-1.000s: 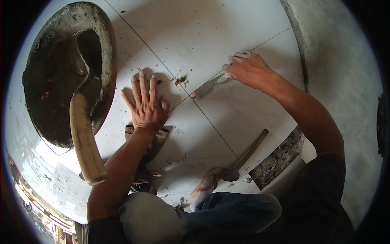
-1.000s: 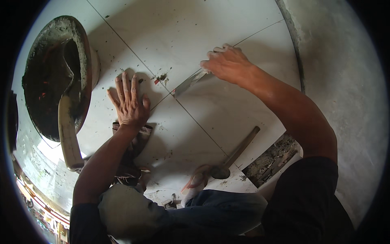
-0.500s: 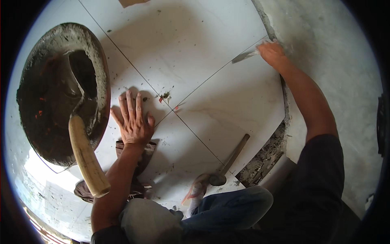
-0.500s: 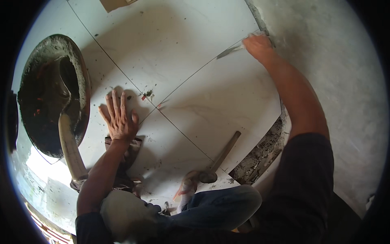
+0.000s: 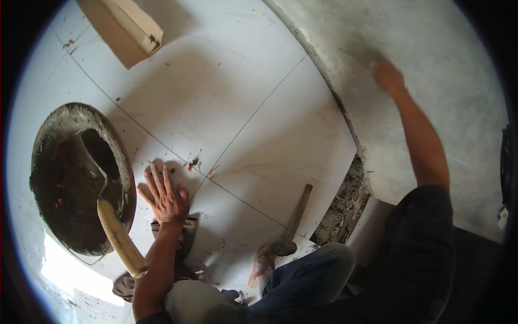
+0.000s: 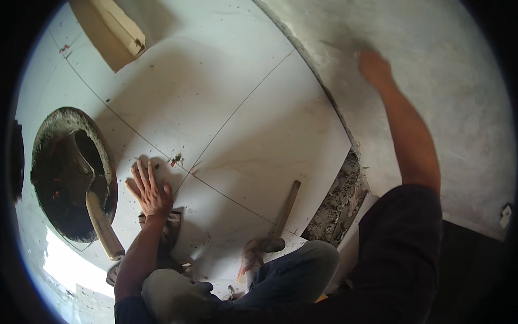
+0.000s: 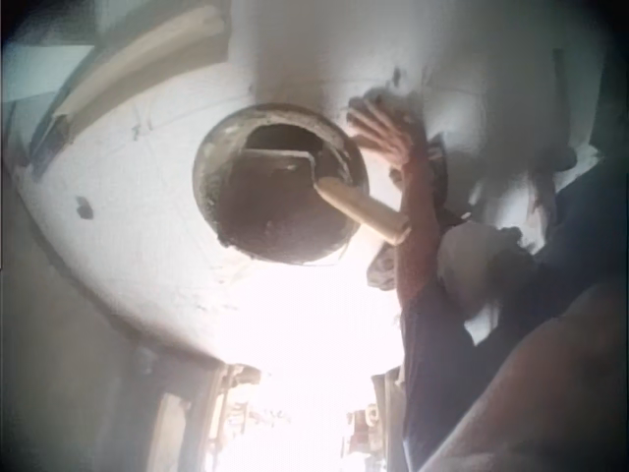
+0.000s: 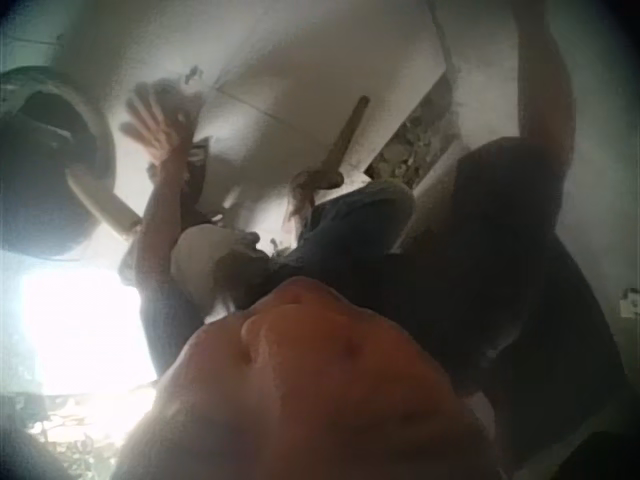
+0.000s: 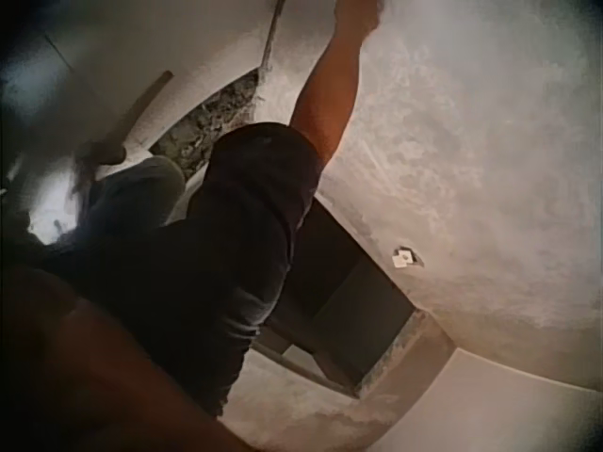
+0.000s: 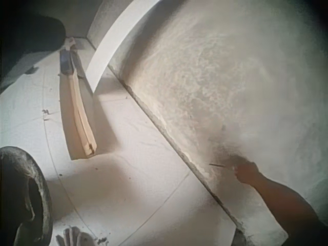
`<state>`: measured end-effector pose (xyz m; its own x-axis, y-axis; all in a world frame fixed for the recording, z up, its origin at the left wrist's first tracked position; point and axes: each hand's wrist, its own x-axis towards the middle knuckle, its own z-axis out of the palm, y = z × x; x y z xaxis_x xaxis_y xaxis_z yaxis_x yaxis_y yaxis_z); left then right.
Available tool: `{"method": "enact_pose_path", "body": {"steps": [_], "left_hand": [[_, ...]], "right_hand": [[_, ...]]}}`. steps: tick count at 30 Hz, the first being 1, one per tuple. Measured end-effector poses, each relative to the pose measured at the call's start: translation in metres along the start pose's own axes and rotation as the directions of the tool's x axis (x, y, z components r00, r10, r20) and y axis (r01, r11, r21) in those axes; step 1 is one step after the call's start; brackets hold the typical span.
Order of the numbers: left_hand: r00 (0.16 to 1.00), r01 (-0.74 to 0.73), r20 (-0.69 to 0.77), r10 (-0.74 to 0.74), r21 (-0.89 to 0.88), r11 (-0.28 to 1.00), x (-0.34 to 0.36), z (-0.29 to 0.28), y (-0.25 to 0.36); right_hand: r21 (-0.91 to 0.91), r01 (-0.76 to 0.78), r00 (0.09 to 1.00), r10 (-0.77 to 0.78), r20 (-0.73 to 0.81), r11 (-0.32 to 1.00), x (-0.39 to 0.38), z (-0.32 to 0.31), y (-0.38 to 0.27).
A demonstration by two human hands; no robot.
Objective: The person positions and levels floor tiles by hand and using a rubber mallet over a bed of mortar, occasionally using a trowel to adjust the mortar and a cloth to wipe the tile surfaces.
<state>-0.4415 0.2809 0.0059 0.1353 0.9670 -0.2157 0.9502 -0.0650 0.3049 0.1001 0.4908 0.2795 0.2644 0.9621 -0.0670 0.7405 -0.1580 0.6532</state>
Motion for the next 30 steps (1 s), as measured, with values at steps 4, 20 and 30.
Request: {"method": "enact_pose_path", "body": {"steps": [4, 20, 30], "left_hand": [[0.999, -0.020, -0.034, 0.020, 0.017, 1.000, -0.002, 0.004, 0.005], [0.898, -0.411, 0.136, 0.419, -0.085, 0.908, -0.123, -0.027, -0.057], [0.546, -0.478, 0.824, -0.154, 0.457, 0.750, -0.170, -0.120, -0.042]], "right_hand": [[0.436, -0.210, 0.944, 0.066, 0.322, 0.875, -0.228, 0.100, -0.002], [0.127, -0.888, -0.036, 0.343, 0.939, -0.441, -0.825, 0.199, -0.175], [0.767, -0.202, 0.972, 0.222, 0.080, 0.609, -0.613, 0.183, -0.131]]}}
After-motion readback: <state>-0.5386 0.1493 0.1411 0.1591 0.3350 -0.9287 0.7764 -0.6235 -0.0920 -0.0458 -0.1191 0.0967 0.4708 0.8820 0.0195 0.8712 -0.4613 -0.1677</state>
